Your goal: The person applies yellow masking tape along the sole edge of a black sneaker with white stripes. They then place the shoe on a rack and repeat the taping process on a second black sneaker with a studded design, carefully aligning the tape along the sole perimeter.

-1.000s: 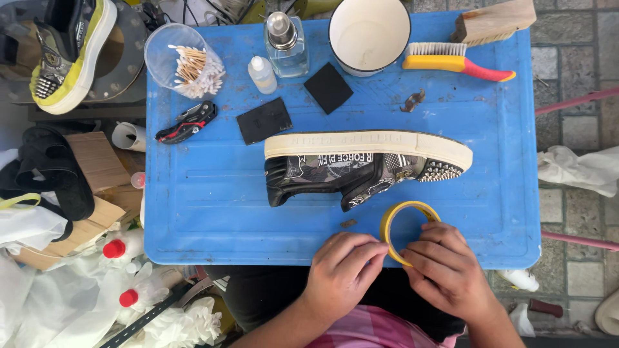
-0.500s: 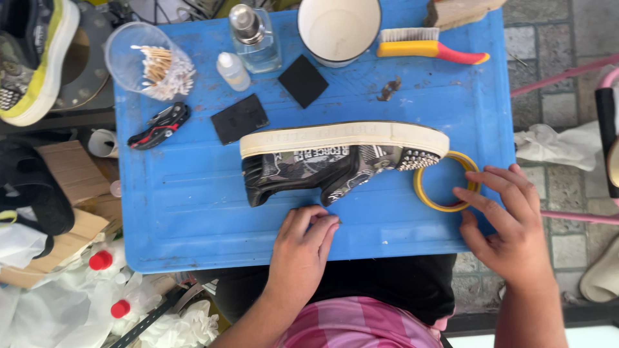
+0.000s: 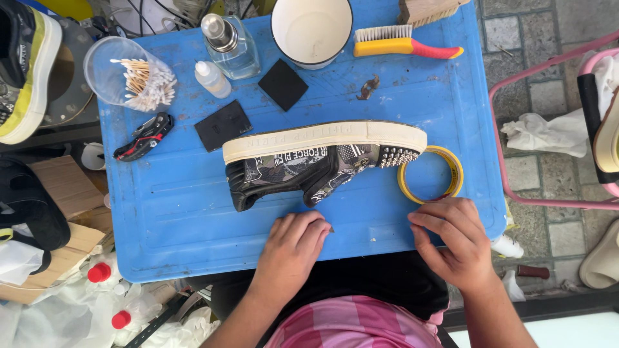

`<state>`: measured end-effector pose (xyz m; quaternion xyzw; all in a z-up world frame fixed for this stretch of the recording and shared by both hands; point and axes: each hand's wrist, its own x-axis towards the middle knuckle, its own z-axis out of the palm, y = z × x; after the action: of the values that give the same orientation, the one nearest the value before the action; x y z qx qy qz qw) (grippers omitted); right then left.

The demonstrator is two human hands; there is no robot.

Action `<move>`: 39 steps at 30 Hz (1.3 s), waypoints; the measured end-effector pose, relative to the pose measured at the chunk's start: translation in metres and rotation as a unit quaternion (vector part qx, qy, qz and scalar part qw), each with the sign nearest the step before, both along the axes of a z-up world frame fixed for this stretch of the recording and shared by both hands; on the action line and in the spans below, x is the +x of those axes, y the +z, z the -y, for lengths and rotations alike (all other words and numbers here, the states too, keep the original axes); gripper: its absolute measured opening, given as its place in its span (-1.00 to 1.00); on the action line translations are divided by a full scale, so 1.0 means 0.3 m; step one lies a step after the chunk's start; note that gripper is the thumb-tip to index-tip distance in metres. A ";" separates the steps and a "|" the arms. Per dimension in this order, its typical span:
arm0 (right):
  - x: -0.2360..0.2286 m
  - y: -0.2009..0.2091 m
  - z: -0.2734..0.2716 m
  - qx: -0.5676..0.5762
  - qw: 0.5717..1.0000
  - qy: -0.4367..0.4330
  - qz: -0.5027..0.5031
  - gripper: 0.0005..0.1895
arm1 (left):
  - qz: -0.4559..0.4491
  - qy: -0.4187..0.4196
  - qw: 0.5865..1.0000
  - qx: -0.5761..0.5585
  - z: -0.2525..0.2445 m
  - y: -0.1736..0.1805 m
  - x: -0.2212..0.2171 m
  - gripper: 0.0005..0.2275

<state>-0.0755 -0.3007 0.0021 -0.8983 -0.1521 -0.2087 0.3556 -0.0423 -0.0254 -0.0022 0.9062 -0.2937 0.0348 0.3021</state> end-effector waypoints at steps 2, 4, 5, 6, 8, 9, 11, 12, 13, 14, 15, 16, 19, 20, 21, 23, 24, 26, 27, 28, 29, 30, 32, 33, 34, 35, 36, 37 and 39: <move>0.005 0.006 -0.013 0.014 1.000 -0.002 0.000 -0.76 | 0.007 -0.005 1.000 0.029 0.006 -0.006 -0.001 -0.88; 0.004 0.011 -0.038 0.026 1.000 0.001 -0.001 -0.76 | 0.004 0.002 0.999 0.042 0.011 -0.012 -0.014 -0.88; 0.009 0.012 -0.055 0.030 0.999 0.014 -0.007 -0.76 | 0.003 0.012 0.999 0.041 0.019 -0.016 -0.016 -0.88; 0.013 0.011 -0.076 0.034 0.999 0.027 -0.014 -0.77 | 0.001 0.021 0.999 0.040 0.024 -0.020 -0.018 -0.89; 0.009 0.006 -0.123 0.046 0.997 0.049 -0.037 -0.76 | 0.003 0.037 0.998 0.047 0.030 -0.024 -0.031 -0.90; 0.010 0.000 -0.146 0.053 0.996 0.058 -0.047 -0.75 | 0.006 0.042 0.998 0.048 0.037 -0.026 -0.031 -0.91; 0.015 -0.011 -0.180 0.067 0.993 0.076 -0.065 -0.73 | 0.002 0.061 0.998 0.016 0.054 -0.017 -0.047 -0.90; 0.013 -0.016 -0.192 0.074 0.991 0.084 -0.071 -0.71 | 0.003 0.071 0.997 -0.001 0.066 -0.008 -0.056 -0.90; 0.016 -0.023 -0.194 0.081 0.990 0.091 -0.075 -0.70 | -0.033 0.071 0.995 -0.063 0.084 0.000 -0.062 -0.90; 0.015 -0.031 -0.190 0.121 0.985 0.085 -0.091 -0.74 | -0.068 0.070 0.987 -0.125 0.106 0.008 -0.071 -0.90; 0.002 -0.036 -0.185 0.163 0.977 0.080 -0.112 -0.78 | -0.107 0.068 0.975 -0.185 0.128 0.019 -0.081 -0.90; -0.010 -0.043 -0.176 0.204 0.967 0.075 -0.133 -0.81 | -0.153 0.064 0.960 -0.226 0.157 0.025 -0.080 -0.90; -0.050 -0.061 -0.126 0.300 0.949 0.019 -0.089 -0.83 | -0.244 0.021 0.920 -0.305 0.232 0.039 -0.044 -0.89; -0.051 -0.067 -0.094 0.317 0.945 0.001 -0.082 -0.85 | -0.241 -0.006 0.920 -0.309 0.256 0.040 -0.021 -0.88; -0.060 -0.069 -0.058 0.332 0.940 -0.021 -0.077 -0.87 | -0.242 -0.037 0.918 -0.313 0.279 0.041 -0.004 -0.87; -0.072 -0.074 0.021 0.380 0.920 -0.069 -0.072 -0.88 | -0.098 -0.056 0.981 -0.160 0.320 0.037 0.034 -0.71; -0.074 -0.076 0.062 0.413 0.903 -0.093 -0.073 -0.89 | -0.020 -0.065 0.994 -0.082 0.339 0.034 0.044 -0.62; -0.083 -0.078 0.138 0.462 0.877 -0.115 -0.062 -0.89 | -0.007 -0.050 0.998 -0.035 0.373 0.025 0.071 -0.66; -0.090 -0.078 0.169 0.478 0.869 -0.115 -0.051 -0.90 | 0.000 -0.041 0.999 -0.010 0.386 0.024 0.077 -0.68; -0.098 -0.079 0.193 0.494 0.861 -0.114 -0.039 -0.90 | -0.001 -0.050 0.998 -0.028 0.395 0.025 0.075 -0.71; -0.106 -0.082 0.209 0.490 0.863 -0.119 -0.035 -0.90 | -0.003 -0.056 0.997 -0.046 0.399 0.029 0.072 -0.73; -0.114 -0.085 0.221 0.486 0.865 -0.125 -0.031 -0.90 | -0.006 -0.063 0.996 -0.063 0.402 0.034 0.071 -0.75; -0.121 -0.089 0.236 0.515 0.850 -0.105 -0.020 -0.86 | -0.042 -0.108 0.982 -0.147 0.399 0.060 0.055 -0.77; -0.116 -0.094 0.234 0.549 0.832 -0.080 -0.014 -0.83 | -0.061 -0.129 0.972 -0.187 0.398 0.077 0.049 -0.77; -0.111 -0.095 0.230 0.581 0.812 -0.054 -0.006 -0.80 | -0.064 -0.130 0.970 -0.196 0.403 0.094 0.052 -0.76; -0.108 -0.093 0.224 0.608 0.792 -0.047 -0.016 -0.78 | -0.067 -0.126 0.968 -0.205 0.409 0.112 0.062 -0.75; -0.106 -0.088 0.218 0.634 0.772 -0.039 -0.026 -0.75 | -0.071 -0.122 0.967 -0.213 0.416 0.131 0.076 -0.74; -0.098 -0.080 0.215 0.660 0.750 -0.029 -0.036 -0.72 | -0.058 -0.130 0.967 -0.211 0.424 0.149 0.095 -0.72; -0.086 -0.059 0.212 0.653 0.756 -0.008 -0.042 -0.79 | -0.033 -0.148 0.966 -0.207 0.443 0.184 0.148 -0.68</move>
<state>-0.1014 -0.3642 -0.0155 -0.4565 0.0433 -0.2220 0.8605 0.0020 -0.1584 0.0528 0.7709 -0.4011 0.0198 0.4944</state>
